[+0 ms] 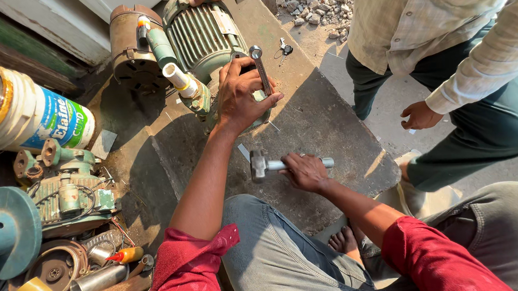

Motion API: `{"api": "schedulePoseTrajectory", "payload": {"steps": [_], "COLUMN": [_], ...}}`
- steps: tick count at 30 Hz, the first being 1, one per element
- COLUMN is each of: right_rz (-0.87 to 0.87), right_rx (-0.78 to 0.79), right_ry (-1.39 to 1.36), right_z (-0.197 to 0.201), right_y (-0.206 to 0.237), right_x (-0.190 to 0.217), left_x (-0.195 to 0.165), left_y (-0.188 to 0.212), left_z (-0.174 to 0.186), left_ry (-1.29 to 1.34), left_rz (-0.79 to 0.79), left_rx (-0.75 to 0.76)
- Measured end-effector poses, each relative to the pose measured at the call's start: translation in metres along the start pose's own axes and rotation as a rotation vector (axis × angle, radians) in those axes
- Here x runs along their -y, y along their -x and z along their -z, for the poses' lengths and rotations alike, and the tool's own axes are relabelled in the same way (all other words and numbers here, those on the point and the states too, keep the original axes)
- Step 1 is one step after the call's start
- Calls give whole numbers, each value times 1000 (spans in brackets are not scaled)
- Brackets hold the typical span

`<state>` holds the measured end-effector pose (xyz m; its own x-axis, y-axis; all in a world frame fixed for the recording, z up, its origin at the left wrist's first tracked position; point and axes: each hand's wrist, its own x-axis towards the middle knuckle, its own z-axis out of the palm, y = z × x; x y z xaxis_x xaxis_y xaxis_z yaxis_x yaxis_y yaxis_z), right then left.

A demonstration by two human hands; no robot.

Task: The person uses a wrench and hammer to loosen and tighten bolts on a green electric motor. They repeatedly adjust the tool and strike it with a hammer to secure the components.

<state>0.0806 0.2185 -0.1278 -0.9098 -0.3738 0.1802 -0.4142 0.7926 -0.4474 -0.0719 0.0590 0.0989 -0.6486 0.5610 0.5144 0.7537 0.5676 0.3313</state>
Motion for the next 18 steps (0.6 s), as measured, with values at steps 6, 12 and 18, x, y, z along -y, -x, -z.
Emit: {"api": "schedulePoseTrajectory", "payload": {"steps": [6, 12, 18], "right_rz": [2, 308, 286], "right_rx": [-142, -167, -177], "right_ry": [89, 263, 219], "right_z": [43, 107, 118], "right_y": [-33, -60, -62], "right_x": [-60, -89, -66], "left_x": [6, 12, 13], "left_y": [4, 1, 1], "left_z": [-3, -3, 6], "left_ry": [7, 45, 144], "left_rz": [39, -1, -18], "left_rx": [-1, 8, 89]}}
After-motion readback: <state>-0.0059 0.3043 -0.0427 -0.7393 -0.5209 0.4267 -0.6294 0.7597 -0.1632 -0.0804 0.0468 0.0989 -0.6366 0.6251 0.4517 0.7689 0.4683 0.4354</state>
